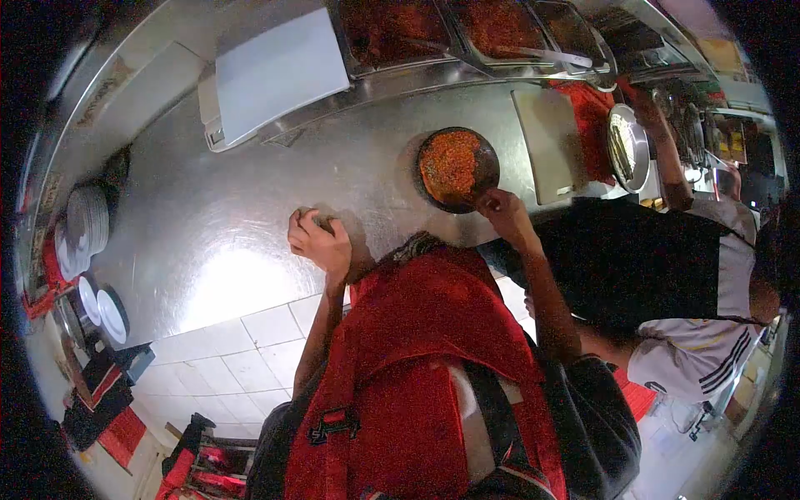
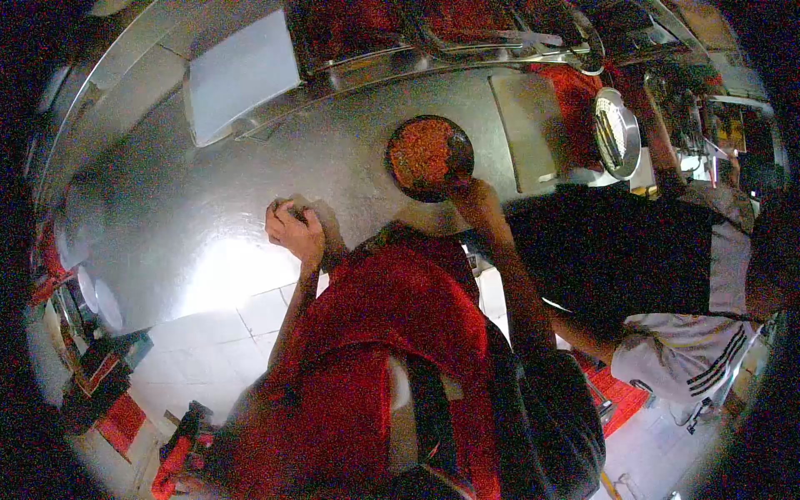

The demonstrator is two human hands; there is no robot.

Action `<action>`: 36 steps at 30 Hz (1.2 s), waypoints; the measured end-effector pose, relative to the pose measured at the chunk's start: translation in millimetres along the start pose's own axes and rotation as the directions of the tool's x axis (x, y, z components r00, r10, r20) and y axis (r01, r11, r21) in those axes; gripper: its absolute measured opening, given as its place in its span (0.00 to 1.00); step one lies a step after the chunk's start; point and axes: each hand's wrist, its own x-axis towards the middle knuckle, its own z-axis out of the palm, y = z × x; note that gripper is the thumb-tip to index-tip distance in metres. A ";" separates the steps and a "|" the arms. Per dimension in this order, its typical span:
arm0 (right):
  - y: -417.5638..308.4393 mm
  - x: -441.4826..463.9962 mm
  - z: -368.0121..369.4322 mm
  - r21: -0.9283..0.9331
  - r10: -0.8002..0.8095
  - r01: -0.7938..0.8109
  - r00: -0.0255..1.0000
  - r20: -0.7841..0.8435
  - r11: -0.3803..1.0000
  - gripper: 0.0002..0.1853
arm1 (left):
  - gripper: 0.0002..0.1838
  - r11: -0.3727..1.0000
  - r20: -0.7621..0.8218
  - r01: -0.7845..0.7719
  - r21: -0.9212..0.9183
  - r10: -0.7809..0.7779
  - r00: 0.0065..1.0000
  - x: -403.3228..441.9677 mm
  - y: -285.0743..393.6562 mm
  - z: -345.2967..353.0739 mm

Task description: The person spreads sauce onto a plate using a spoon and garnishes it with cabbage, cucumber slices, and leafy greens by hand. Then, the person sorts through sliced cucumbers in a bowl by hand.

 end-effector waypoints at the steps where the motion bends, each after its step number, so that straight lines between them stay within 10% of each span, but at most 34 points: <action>1: -5.2 -4.0 -9.5 -0.155 0.043 -0.041 0.999 0.015 0.987 0.06 | 0.21 1.000 -0.006 -0.002 0.003 0.002 1.000 0.2 0.3 -0.3; 15: -27.4 -6.7 -45.2 -0.547 0.021 -0.183 0.957 -0.289 0.817 0.05 | 0.19 1.000 -0.002 -0.002 -0.012 0.002 1.000 -0.8 3.4 -1.2; 19: -31.2 -3.1 -36.9 -0.447 -0.185 0.063 0.954 -0.234 0.892 0.01 | 0.19 1.000 0.025 -0.001 -0.013 0.001 1.000 -0.2 4.5 -3.9; 36: -10.5 16.4 -36.6 -0.581 -0.118 -0.181 0.890 -0.440 0.794 0.02 | 0.22 1.000 0.036 -0.018 -0.017 0.018 0.999 1.1 4.1 0.5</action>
